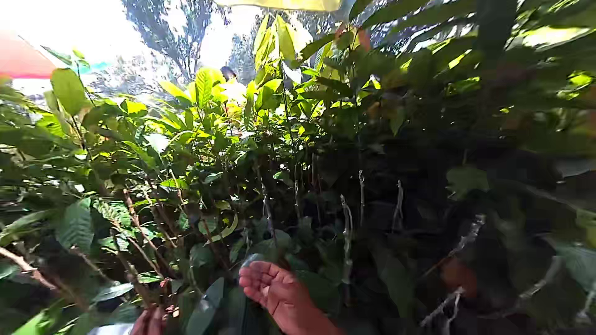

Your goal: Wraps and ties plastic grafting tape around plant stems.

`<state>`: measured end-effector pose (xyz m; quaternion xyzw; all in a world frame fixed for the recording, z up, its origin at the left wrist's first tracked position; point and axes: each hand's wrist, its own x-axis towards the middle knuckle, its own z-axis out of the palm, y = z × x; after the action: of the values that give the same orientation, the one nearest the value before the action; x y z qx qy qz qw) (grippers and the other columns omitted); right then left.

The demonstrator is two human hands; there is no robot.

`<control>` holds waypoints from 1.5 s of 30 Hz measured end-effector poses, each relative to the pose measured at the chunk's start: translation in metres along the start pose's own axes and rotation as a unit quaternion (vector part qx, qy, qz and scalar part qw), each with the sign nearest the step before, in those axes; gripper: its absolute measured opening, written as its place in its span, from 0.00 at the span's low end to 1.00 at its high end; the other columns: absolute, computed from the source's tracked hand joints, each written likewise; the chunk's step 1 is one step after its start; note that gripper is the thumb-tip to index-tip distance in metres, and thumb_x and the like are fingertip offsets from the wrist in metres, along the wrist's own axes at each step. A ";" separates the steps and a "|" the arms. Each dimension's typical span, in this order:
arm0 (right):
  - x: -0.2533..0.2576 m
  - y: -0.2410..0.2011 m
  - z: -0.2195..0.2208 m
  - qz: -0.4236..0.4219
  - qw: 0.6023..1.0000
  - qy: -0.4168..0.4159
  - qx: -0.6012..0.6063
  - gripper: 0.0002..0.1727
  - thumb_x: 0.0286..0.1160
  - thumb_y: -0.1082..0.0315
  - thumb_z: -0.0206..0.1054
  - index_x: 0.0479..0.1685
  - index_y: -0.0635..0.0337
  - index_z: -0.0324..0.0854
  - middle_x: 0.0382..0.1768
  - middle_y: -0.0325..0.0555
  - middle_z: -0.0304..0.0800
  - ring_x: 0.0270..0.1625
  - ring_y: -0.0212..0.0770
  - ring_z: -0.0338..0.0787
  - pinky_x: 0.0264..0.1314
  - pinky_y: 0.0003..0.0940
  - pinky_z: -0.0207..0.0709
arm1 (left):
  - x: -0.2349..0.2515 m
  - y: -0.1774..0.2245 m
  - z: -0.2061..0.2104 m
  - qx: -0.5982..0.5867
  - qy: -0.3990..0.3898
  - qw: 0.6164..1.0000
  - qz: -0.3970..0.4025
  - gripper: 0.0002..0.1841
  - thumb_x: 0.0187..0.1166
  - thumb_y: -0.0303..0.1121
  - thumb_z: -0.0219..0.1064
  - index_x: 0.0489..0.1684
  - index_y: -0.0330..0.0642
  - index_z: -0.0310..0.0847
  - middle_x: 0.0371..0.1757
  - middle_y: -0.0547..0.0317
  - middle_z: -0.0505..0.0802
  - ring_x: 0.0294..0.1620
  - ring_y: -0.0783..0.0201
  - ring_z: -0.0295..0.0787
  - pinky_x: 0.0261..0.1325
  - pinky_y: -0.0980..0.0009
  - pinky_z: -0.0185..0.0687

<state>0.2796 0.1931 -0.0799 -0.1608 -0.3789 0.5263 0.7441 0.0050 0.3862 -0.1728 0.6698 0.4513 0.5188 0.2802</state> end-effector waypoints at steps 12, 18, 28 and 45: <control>-0.006 0.025 0.012 0.055 0.991 -0.019 -0.120 0.12 0.77 0.83 0.59 0.51 0.67 0.86 0.51 0.49 0.95 0.50 0.40 0.96 0.57 0.34 0.90 | -0.011 0.022 -0.016 -0.032 0.039 0.999 0.013 0.12 0.84 0.29 0.65 0.54 0.27 0.83 0.41 0.53 0.93 0.36 0.68 0.91 0.46 0.67 0.90; -0.006 0.017 0.016 0.061 0.979 -0.022 -0.192 0.09 0.83 0.78 0.60 0.48 0.64 0.87 0.41 0.45 0.96 0.37 0.35 0.96 0.42 0.30 0.92 | -0.015 0.030 -0.015 -0.011 0.020 1.000 -0.002 0.14 0.85 0.34 0.65 0.57 0.32 0.85 0.43 0.55 0.94 0.38 0.69 0.91 0.47 0.67 0.89; 0.038 0.026 0.070 0.118 0.912 -0.083 -0.383 0.08 0.87 0.74 0.58 0.57 0.60 0.78 0.43 0.44 0.95 0.36 0.36 0.95 0.35 0.30 0.92 | -0.010 0.003 -0.034 -0.090 -0.002 0.996 0.019 0.17 0.84 0.39 0.67 0.61 0.34 0.82 0.49 0.57 0.92 0.41 0.70 0.91 0.51 0.68 0.90; 0.142 0.126 0.093 0.216 0.644 -0.172 -0.714 0.14 0.90 0.69 0.58 0.64 0.67 0.80 0.48 0.56 0.91 0.43 0.42 0.94 0.52 0.41 0.90 | -0.011 -0.006 -0.025 -0.300 -0.129 0.943 -0.069 0.15 0.79 0.21 0.64 0.62 0.32 0.79 0.52 0.51 0.92 0.43 0.62 0.93 0.51 0.64 0.92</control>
<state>0.1509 0.3566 -0.0431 -0.6261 -0.7125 0.2569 0.1852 -0.0207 0.3767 -0.1746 0.5830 0.2805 0.5187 0.5589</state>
